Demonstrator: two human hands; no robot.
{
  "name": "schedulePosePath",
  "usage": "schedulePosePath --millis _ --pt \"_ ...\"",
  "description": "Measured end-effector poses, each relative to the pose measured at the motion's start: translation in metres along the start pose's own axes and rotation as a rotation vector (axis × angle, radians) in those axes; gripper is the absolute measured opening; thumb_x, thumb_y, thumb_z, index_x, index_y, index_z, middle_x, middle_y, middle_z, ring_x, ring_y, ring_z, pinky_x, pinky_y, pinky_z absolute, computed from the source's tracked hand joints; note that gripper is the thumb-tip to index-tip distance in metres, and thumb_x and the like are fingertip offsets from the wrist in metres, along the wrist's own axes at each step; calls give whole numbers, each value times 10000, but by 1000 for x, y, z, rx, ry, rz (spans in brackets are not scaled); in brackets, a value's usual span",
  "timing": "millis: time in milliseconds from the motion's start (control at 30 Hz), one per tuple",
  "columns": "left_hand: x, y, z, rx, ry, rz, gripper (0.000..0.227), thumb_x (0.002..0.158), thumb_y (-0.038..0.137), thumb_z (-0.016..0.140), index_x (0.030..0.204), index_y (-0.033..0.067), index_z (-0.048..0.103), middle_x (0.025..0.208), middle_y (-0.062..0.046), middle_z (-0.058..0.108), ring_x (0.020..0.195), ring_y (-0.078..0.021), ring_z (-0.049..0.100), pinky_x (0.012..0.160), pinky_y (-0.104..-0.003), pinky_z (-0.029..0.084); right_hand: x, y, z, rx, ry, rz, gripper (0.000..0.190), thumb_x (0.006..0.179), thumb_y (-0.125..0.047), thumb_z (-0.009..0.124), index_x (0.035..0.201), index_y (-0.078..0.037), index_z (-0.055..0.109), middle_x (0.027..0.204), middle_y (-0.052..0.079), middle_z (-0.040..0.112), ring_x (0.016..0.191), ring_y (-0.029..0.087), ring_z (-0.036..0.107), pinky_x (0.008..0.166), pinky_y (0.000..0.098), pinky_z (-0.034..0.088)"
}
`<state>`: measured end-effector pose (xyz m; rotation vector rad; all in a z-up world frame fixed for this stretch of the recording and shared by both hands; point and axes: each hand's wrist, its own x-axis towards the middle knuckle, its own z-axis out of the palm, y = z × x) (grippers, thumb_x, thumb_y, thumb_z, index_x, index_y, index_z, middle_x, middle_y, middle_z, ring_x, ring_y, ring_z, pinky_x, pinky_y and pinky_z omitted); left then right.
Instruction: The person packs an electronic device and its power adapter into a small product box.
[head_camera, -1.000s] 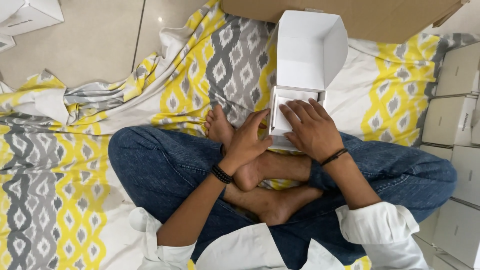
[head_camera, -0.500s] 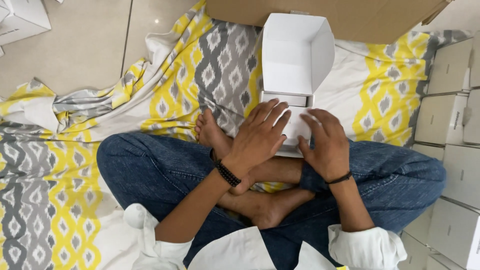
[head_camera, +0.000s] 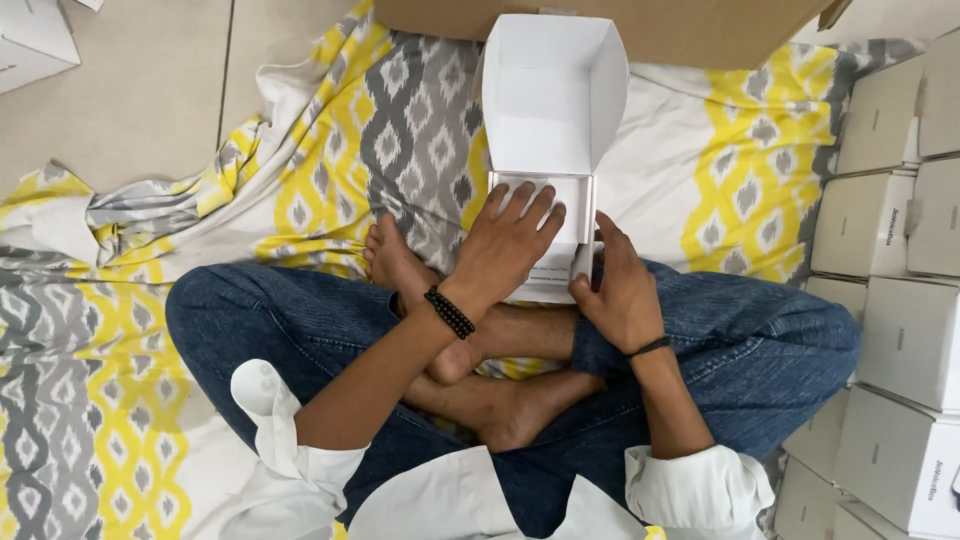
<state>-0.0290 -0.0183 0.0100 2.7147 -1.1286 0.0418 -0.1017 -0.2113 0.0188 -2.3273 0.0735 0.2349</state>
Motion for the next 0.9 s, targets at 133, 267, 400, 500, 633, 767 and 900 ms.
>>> schedulePosePath --millis 133,267,400,500,633,767,900 --pt "0 7 6 42 -35 20 499 866 39 655 1360 88 603 1480 -90 533 1362 -292 494 1147 -517 392 1 -6 -2 -9 0 59 845 779 -121 711 1542 -29 360 1318 222 596 1028 369 678 871 470 565" --pt "5 12 14 7 -95 -32 610 844 49 667 1437 103 534 1504 -119 500 1367 -309 471 1121 -535 402 1 -4 -1 -17 1 40 834 775 -137 700 1533 -32 369 1295 214 604 1023 368 679 861 475 567" --pt "9 17 16 106 -42 -17 656 859 113 678 1483 96 477 1530 -124 472 1401 -311 456 1120 -547 411 1 0 3 -17 25 8 833 784 -131 693 1538 -18 357 1339 237 583 1039 386 669 866 480 567" --pt "7 16 18 124 -36 -26 651 881 144 688 1495 130 470 1519 -113 470 1386 -311 459 1112 -558 412 1 0 3 -62 18 7 839 783 -137 700 1537 -16 351 1331 243 580 1030 391 668 851 483 569" --pt "4 12 24 162 -7 -14 607 940 160 688 1506 123 470 1515 -103 477 1390 -306 453 1129 -556 416 4 -9 1 -27 -9 47 848 780 -145 694 1543 -26 342 1334 230 581 998 370 681 833 470 580" --pt "11 13 21 212 -45 -9 671 888 185 701 1511 132 460 1533 -87 463 1399 -289 441 1120 -539 420 2 -7 2 -36 5 64 851 773 -139 696 1543 -30 351 1316 227 585 998 367 681 824 473 581" --pt "20 17 25 333 -73 -36 770 828 215 719 1539 113 442 1539 -97 435 1384 -297 432 1119 -539 422 1 1 8 -56 28 16 824 800 -131 682 1539 7 347 1323 242 577 1023 371 677 834 477 580"
